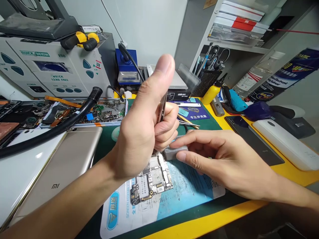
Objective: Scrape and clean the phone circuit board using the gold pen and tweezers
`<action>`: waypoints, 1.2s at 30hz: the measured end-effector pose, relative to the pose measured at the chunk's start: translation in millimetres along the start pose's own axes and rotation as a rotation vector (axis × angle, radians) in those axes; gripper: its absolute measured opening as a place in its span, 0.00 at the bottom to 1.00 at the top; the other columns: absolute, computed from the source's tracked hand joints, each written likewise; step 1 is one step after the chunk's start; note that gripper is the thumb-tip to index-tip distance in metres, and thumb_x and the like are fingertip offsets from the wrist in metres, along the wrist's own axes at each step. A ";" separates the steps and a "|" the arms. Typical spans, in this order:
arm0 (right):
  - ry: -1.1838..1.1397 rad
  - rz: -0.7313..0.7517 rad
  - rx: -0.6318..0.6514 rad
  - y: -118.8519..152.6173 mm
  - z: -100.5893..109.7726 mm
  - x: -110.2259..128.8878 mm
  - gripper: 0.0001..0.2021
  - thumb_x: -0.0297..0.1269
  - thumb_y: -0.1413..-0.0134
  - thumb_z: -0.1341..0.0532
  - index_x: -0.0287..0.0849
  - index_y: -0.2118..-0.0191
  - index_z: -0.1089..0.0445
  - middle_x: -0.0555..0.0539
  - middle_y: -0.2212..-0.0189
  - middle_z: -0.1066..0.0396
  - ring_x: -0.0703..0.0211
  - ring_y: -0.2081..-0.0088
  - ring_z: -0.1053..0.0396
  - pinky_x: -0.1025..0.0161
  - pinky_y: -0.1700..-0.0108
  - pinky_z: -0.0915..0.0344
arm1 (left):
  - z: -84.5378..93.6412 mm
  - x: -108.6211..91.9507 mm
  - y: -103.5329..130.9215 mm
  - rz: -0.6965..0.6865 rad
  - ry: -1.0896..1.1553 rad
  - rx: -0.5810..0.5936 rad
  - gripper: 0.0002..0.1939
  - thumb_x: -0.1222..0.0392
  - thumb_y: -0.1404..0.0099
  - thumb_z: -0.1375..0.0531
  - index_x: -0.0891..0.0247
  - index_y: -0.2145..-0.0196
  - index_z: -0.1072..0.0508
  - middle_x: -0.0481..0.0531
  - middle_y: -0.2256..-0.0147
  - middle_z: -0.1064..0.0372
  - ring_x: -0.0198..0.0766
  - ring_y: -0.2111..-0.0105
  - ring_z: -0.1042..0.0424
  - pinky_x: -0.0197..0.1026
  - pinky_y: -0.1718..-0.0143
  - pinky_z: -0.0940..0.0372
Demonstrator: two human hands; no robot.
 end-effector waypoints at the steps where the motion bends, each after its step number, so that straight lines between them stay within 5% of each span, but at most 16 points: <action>1: 0.011 0.008 -0.004 -0.1 0.7 -0.4 0.11 0.37 0.34 0.33 0.35 0.53 0.18 0.55 0.80 0.39 0.70 0.79 0.47 0.71 0.81 0.50 | 0.0 0.1 0.2 0.007 -0.002 -0.007 0.36 0.33 0.26 0.54 0.57 0.84 0.53 0.43 0.85 0.61 0.28 0.86 0.55 0.41 0.83 0.57; 6: 0.014 -0.007 -0.018 -0.4 4.3 -4.3 0.09 0.38 0.36 0.31 0.38 0.55 0.19 0.56 0.80 0.40 0.68 0.79 0.46 0.70 0.80 0.49 | -2.1 1.5 0.6 0.024 -0.006 -0.011 0.38 0.29 0.28 0.55 0.58 0.84 0.55 0.44 0.86 0.63 0.28 0.87 0.56 0.41 0.83 0.58; 11: 0.003 -0.012 0.015 -0.4 4.0 -3.4 0.07 0.36 0.34 0.33 0.40 0.59 0.18 0.49 0.74 0.28 0.66 0.77 0.41 0.67 0.78 0.44 | -2.5 3.2 -0.8 0.039 0.024 0.008 0.41 0.21 0.34 0.53 0.59 0.85 0.54 0.44 0.87 0.65 0.28 0.87 0.57 0.41 0.84 0.59; 16: -0.048 0.036 -0.007 0.3 0.2 -5.3 0.09 0.38 0.35 0.32 0.39 0.55 0.19 0.55 0.79 0.37 0.68 0.78 0.44 0.69 0.79 0.47 | -0.4 2.9 -2.4 0.028 0.032 0.007 0.38 0.28 0.28 0.52 0.59 0.84 0.53 0.44 0.86 0.62 0.28 0.87 0.55 0.41 0.82 0.55; 22: -0.081 -0.016 0.004 0.5 -1.5 -7.0 0.10 0.40 0.37 0.30 0.38 0.58 0.20 0.55 0.81 0.38 0.68 0.79 0.46 0.70 0.80 0.49 | 0.0 5.0 -2.4 0.054 0.053 0.015 0.43 0.18 0.38 0.49 0.60 0.84 0.54 0.44 0.86 0.63 0.28 0.87 0.54 0.41 0.83 0.58; 36: -0.032 -0.022 -0.001 -0.8 -2.2 -5.6 0.09 0.41 0.37 0.31 0.39 0.60 0.19 0.51 0.78 0.32 0.67 0.79 0.43 0.68 0.79 0.46 | -1.7 3.7 -3.0 0.051 0.014 0.007 0.39 0.26 0.29 0.54 0.59 0.84 0.55 0.45 0.85 0.64 0.30 0.87 0.54 0.41 0.83 0.57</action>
Point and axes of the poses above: each hand's wrist, its own y-axis away from the middle knuckle, its own z-axis out of the back of the hand, x = y × z, the point moved 4 cm from there along -y, towards the middle knuckle
